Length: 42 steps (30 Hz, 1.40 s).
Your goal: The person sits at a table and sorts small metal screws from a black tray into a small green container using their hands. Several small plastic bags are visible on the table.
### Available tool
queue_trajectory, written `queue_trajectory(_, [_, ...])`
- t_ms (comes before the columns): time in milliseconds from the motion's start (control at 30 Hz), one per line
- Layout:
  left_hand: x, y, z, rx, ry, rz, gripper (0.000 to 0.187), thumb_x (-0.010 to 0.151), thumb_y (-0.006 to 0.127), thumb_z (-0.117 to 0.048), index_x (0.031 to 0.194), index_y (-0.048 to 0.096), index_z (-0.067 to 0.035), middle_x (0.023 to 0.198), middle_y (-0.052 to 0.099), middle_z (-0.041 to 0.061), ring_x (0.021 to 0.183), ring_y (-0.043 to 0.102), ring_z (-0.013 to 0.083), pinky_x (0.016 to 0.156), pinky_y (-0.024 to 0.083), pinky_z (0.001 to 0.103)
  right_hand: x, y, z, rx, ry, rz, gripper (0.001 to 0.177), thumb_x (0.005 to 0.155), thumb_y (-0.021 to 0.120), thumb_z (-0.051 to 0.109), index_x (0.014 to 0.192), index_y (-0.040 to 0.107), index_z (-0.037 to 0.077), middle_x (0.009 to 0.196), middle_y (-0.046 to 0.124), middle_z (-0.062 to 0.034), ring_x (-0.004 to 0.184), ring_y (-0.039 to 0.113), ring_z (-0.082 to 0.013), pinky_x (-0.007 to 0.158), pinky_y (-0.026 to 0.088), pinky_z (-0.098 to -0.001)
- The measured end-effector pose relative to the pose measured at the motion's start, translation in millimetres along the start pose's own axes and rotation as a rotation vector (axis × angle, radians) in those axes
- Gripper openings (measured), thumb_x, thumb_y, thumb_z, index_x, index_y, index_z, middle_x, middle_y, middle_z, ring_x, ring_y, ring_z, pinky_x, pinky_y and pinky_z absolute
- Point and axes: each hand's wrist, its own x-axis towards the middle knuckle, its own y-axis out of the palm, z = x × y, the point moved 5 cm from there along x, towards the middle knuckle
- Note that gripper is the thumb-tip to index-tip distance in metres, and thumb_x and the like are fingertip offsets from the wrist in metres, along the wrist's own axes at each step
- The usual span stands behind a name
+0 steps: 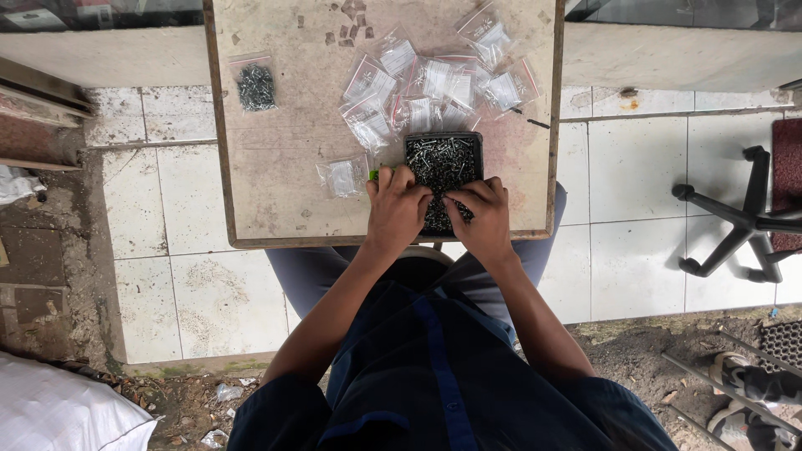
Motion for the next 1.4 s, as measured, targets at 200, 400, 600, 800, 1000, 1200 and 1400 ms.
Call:
queue_trajectory(200, [6.9, -19.6, -7.4, -0.159, -0.06, -0.021, 0.02, 0.105, 0.073, -0.034, 0.094, 0.069, -0.017, 0.102, 0.033, -0.005, 0.098, 0.038, 0.0217, 0.08, 0.035, 0.041, 5.7, -15.2, 1.6, 0.201, 0.038, -0.062, 0.005, 0.105, 0.077, 0.009, 0.107, 0.08, 0.012, 0.092, 0.063, -0.0007, 0.092, 0.059, -0.0247, 0.079, 0.052, -0.0389])
queue_trajectory(400, [8.9, -16.9, -2.9, -0.297, -0.019, -0.156, 0.019, 0.102, 0.074, -0.046, 0.098, 0.072, -0.027, 0.1, 0.031, -0.007, 0.097, 0.035, 0.0195, 0.085, 0.033, 0.04, 17.4, -31.0, 15.7, 0.264, 0.053, -0.091, 0.005, 0.107, 0.075, 0.008, 0.11, 0.079, 0.01, 0.09, 0.062, -0.0038, 0.091, 0.059, -0.0253, 0.077, 0.054, -0.0412])
queue_trajectory(600, [-14.2, -68.6, 34.8, -0.325, -0.137, -0.397, 0.009, 0.104, 0.078, -0.03, 0.104, 0.072, -0.024, 0.097, 0.028, -0.005, 0.091, 0.031, 0.0203, 0.09, 0.038, 0.039, 37.3, -60.6, 58.0, 0.369, -0.046, -0.203, 0.009, 0.101, 0.081, 0.005, 0.108, 0.083, 0.009, 0.084, 0.061, -0.0038, 0.085, 0.059, -0.024, 0.077, 0.055, -0.0392])
queue_trajectory(800, [-31.8, -58.9, 56.2, -0.223, -0.171, -0.356, 0.02, 0.105, 0.08, -0.032, 0.116, 0.076, -0.016, 0.098, 0.031, -0.002, 0.091, 0.034, 0.0233, 0.087, 0.042, 0.047, 50.5, -71.6, 94.3, 0.433, -0.183, -0.301, 0.01, 0.095, 0.084, 0.006, 0.105, 0.084, 0.007, 0.083, 0.062, -0.004, 0.081, 0.057, -0.0235, 0.074, 0.054, -0.0388])
queue_trajectory(1000, [-37.6, -73.2, 60.5, -0.206, -0.187, -0.479, 0.021, 0.101, 0.084, -0.032, 0.117, 0.079, -0.02, 0.093, 0.03, -0.003, 0.085, 0.034, 0.0217, 0.084, 0.041, 0.041, 47.4, 12.7, 53.8, 0.172, -0.172, -0.078, 0.017, 0.096, 0.082, 0.008, 0.112, 0.077, 0.009, 0.097, 0.055, -0.0028, 0.088, 0.056, -0.0252, 0.075, 0.05, -0.0406])
queue_trajectory(1200, [-14.4, -50.0, 8.6, -0.11, -0.063, -0.195, 0.026, 0.09, 0.091, -0.036, 0.11, 0.08, -0.023, 0.099, 0.031, -0.004, 0.092, 0.036, 0.0221, 0.076, 0.036, 0.042, 19.1, 8.4, 22.7, -0.259, -0.071, 0.059, 0.027, 0.074, 0.096, 0.018, 0.096, 0.081, 0.014, 0.097, 0.05, 0.001, 0.097, 0.052, -0.0265, 0.072, 0.045, -0.0427])
queue_trajectory(1400, [14.8, -16.7, -9.5, 0.204, -0.064, -0.025, 0.023, 0.085, 0.092, -0.035, 0.084, 0.074, -0.021, 0.1, 0.031, -0.002, 0.096, 0.035, 0.0225, 0.076, 0.028, 0.044, 12.4, 16.9, 18.6, -0.267, -0.067, 0.071, 0.009, 0.086, 0.086, 0.014, 0.085, 0.078, 0.014, 0.095, 0.049, 0.0034, 0.092, 0.049, -0.02, 0.071, 0.043, -0.0365])
